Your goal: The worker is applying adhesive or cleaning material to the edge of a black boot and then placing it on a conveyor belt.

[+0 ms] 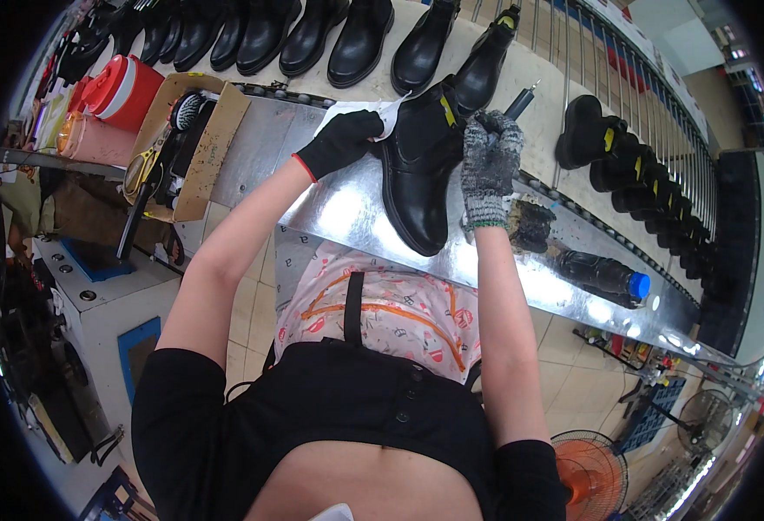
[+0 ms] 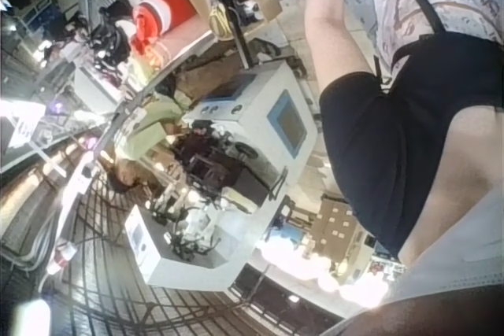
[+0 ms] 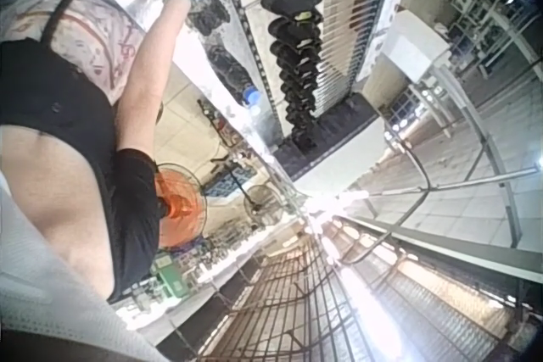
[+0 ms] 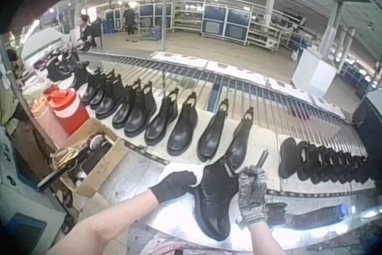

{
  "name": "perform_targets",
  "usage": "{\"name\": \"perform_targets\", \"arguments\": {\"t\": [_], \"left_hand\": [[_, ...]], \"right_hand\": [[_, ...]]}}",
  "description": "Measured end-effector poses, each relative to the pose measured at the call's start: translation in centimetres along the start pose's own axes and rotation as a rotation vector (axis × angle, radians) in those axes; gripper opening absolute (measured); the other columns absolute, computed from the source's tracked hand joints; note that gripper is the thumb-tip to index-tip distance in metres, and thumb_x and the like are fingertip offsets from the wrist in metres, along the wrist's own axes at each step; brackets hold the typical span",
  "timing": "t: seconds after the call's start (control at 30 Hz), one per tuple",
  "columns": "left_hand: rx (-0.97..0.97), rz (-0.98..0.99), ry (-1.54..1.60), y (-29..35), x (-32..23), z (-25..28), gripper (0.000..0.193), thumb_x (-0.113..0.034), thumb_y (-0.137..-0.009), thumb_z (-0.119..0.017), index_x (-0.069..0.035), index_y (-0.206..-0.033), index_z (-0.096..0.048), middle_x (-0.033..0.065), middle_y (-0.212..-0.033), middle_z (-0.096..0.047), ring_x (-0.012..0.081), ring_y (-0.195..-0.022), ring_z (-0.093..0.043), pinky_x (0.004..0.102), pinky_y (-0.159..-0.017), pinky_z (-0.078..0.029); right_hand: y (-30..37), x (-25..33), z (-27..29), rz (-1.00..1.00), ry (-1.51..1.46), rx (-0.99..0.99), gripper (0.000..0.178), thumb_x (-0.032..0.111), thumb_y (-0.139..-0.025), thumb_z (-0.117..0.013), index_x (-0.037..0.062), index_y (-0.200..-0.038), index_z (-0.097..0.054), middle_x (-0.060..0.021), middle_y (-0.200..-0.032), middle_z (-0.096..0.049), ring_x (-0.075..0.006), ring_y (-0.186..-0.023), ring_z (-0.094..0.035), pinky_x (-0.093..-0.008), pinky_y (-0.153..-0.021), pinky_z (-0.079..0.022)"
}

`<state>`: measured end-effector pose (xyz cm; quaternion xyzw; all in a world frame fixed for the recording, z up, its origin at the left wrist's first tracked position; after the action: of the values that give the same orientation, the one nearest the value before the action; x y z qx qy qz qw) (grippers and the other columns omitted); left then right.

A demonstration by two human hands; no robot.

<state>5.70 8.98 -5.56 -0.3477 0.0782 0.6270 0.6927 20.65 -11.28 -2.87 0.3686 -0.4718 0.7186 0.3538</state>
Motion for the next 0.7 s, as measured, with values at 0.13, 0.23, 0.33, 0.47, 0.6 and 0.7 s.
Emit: {"name": "perform_targets", "arguments": {"t": [0.13,0.23,0.33,0.47,0.6,0.7], "left_hand": [[-0.080,0.033,0.146,1.1,-0.1,-0.6,0.028,-0.003,-0.070,-0.067,-0.005,-0.098,-0.063,0.0125,-0.090,-0.064,0.0287,-0.083,-0.062,0.0349,-0.073,-0.050],[-0.282,0.216,0.372,3.1,0.6,-0.9,0.019,-0.003,-0.075,-0.064,-0.001,-0.094,-0.064,0.0089,-0.083,-0.066,0.0186,-0.074,-0.062,0.0308,-0.068,-0.049],[-0.654,0.560,0.746,6.2,3.0,3.2,0.008,-0.008,-0.081,-0.062,-0.001,-0.085,-0.063,0.0015,-0.077,-0.062,0.0087,-0.072,-0.056,0.0257,-0.065,-0.045],[-1.067,0.370,0.870,10.4,3.9,14.3,0.012,-0.005,-0.080,-0.063,-0.006,-0.091,-0.058,0.0025,-0.087,-0.059,0.0127,-0.084,-0.058,0.0266,-0.077,-0.046],[-1.145,0.428,1.135,15.0,2.9,20.4,0.039,-0.011,-0.083,-0.061,-0.001,-0.118,-0.047,0.0097,-0.111,-0.055,0.0230,-0.104,-0.056,0.0373,-0.090,-0.048],[-1.223,0.468,1.121,14.2,-1.6,20.5,0.042,-0.014,-0.086,-0.058,0.001,-0.123,-0.044,0.0124,-0.113,-0.054,0.0243,-0.105,-0.055,0.0383,-0.090,-0.048]], "right_hand": [[0.2,0.3,-0.2,0.013,-0.035,-0.018,0.020,0.009,-0.081,-0.067,-0.0002,-0.097,-0.060,-0.0144,-0.097,-0.060,-0.0263,-0.095,-0.058,-0.0354,-0.087,-0.044],[0.3,0.5,-0.1,0.005,-0.035,-0.005,0.020,0.008,-0.082,-0.067,-0.0002,-0.098,-0.059,-0.0141,-0.097,-0.060,-0.0252,-0.094,-0.058,-0.0344,-0.087,-0.044],[0.1,1.0,0.0,-0.031,-0.015,0.012,0.019,0.004,-0.082,-0.064,0.0003,-0.100,-0.058,-0.0098,-0.097,-0.061,-0.0185,-0.092,-0.058,-0.0302,-0.087,-0.045],[-0.1,0.7,0.2,-0.032,0.037,-0.010,0.019,-0.001,-0.082,-0.063,0.0014,-0.100,-0.058,-0.0057,-0.097,-0.062,-0.0122,-0.089,-0.058,-0.0266,-0.086,-0.047],[0.9,1.2,-1.1,0.065,-0.283,0.015,0.018,-0.004,-0.081,-0.063,0.0017,-0.097,-0.056,-0.0049,-0.094,-0.059,-0.0136,-0.088,-0.056,-0.0274,-0.087,-0.046],[3.8,7.7,-2.0,0.207,-0.017,0.187,0.027,-0.005,-0.080,-0.064,0.0041,-0.102,-0.052,-0.0054,-0.097,-0.057,-0.0148,-0.092,-0.056,-0.0278,-0.085,-0.048]]}}
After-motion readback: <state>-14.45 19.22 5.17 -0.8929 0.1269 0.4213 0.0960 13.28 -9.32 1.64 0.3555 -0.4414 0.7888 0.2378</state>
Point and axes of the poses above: each hand's wrist, its own y-axis away from the middle knuckle, its own z-axis out of the back of the hand, x = y × z, the point moved 3 cm from there along -y, towards the middle knuckle
